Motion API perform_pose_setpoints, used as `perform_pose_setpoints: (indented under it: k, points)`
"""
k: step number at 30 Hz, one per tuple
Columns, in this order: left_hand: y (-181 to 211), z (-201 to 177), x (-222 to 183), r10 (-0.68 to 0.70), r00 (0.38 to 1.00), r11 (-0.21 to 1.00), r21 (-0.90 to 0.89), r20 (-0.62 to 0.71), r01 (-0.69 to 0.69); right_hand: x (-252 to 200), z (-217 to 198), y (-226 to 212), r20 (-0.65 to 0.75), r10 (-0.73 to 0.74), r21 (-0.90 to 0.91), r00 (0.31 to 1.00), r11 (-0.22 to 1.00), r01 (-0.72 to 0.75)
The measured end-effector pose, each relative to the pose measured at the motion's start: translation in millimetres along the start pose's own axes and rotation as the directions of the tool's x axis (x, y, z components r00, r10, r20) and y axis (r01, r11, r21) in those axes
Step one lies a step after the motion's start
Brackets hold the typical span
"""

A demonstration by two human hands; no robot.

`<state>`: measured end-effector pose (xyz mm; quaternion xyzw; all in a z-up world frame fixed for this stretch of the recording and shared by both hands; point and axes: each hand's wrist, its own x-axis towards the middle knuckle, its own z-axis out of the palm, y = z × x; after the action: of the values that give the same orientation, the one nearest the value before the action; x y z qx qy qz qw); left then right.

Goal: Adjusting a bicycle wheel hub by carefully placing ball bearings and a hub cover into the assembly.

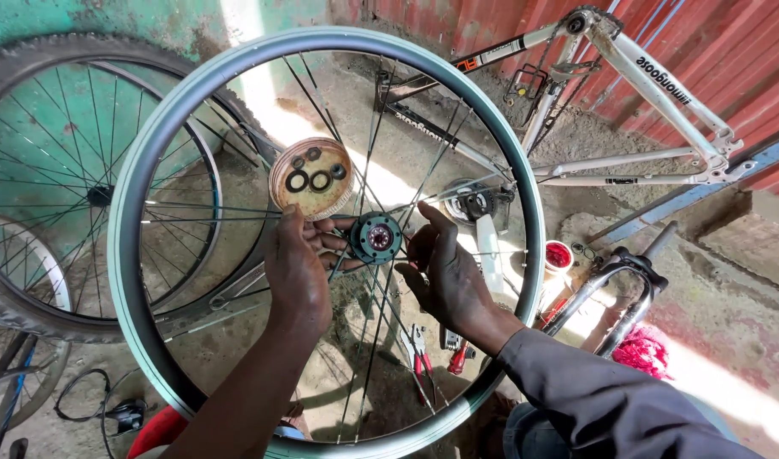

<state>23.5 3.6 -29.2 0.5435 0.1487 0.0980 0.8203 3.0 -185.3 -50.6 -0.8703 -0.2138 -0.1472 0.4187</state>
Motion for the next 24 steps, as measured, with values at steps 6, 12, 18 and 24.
perform_pose_setpoints:
  k: [6, 12, 18, 24]
  points:
    - [-33.9, -20.7, 21.7, 0.039, 0.999, 0.998, 0.04, 0.023, -0.04, -3.8, 6.6, 9.0, 0.014, 0.145, 0.15, 0.989, 0.978, -0.145]
    - [-33.3, -19.5, 23.6, -0.054, 0.995, 0.994, 0.103, 0.09, 0.044, -9.0, -5.4, -5.2, 0.056, 0.222, 0.418, 0.973, 0.88, -0.225]
    - [-50.0, -24.8, 29.2, -0.038, 0.957, 0.995, 0.1, 0.289, 0.009, -6.2, -19.4, 11.6, 0.01, 0.275, 0.359, 0.961, 0.896, -0.26]
    - [-53.1, -31.7, 33.2, -0.063, 0.974, 0.978, 0.208, 0.216, 0.017, -0.6, -44.0, 16.5, -0.008, 0.448, 0.154, 0.894, 0.884, -0.442]
